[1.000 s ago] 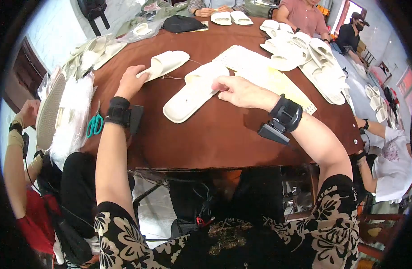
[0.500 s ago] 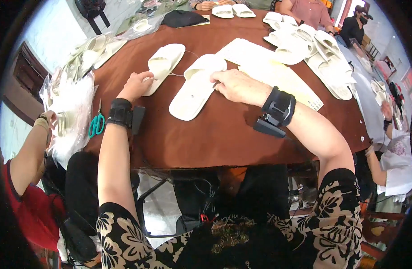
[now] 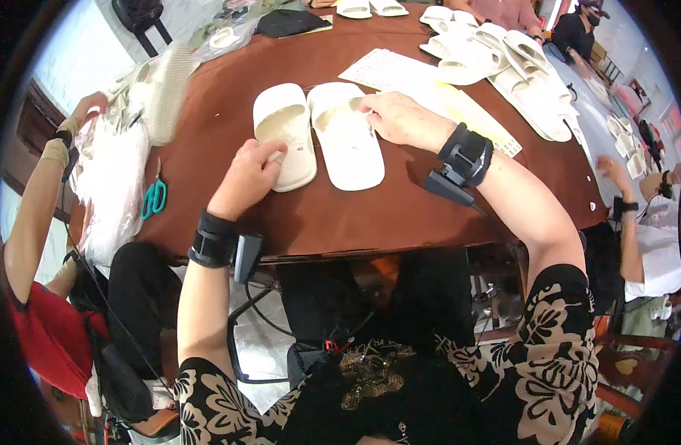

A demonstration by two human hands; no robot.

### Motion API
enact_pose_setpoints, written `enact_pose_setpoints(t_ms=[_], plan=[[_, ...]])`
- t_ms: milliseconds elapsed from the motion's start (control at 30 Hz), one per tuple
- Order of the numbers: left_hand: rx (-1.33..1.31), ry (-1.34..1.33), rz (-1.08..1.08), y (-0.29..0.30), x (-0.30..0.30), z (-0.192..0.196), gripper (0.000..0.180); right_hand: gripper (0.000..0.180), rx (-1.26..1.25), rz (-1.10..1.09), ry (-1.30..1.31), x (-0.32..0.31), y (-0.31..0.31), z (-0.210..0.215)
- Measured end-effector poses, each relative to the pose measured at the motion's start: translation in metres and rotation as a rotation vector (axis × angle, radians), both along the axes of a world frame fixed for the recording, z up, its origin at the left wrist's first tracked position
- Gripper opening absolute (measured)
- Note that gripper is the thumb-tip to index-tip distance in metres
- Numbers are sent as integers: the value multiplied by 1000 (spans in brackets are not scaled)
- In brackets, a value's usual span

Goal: Assemble and inspect white slippers at a production table.

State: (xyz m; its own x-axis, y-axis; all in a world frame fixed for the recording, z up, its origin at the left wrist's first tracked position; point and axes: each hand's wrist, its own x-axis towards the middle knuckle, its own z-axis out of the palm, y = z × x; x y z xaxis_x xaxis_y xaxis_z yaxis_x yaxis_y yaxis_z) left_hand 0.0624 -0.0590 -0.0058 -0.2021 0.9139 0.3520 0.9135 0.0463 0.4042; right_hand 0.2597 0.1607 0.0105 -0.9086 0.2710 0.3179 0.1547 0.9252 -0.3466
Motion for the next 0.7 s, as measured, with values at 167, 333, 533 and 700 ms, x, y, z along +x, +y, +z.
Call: enact_pose_setpoints(t_ms=[167, 333, 533, 700], plan=[[-12, -7, -37, 5, 29, 5, 29, 26, -107, -44, -27, 12, 2, -3], [-80, -102, -71, 14, 37, 21, 25, 29, -56, -12, 32, 24, 4, -1], [197, -119, -167, 51, 41, 29, 19, 14, -150, 31, 178, 32, -5, 9], [413, -156, -115, 97, 36, 23, 19, 12, -373, 87, 104, 20, -13, 10]])
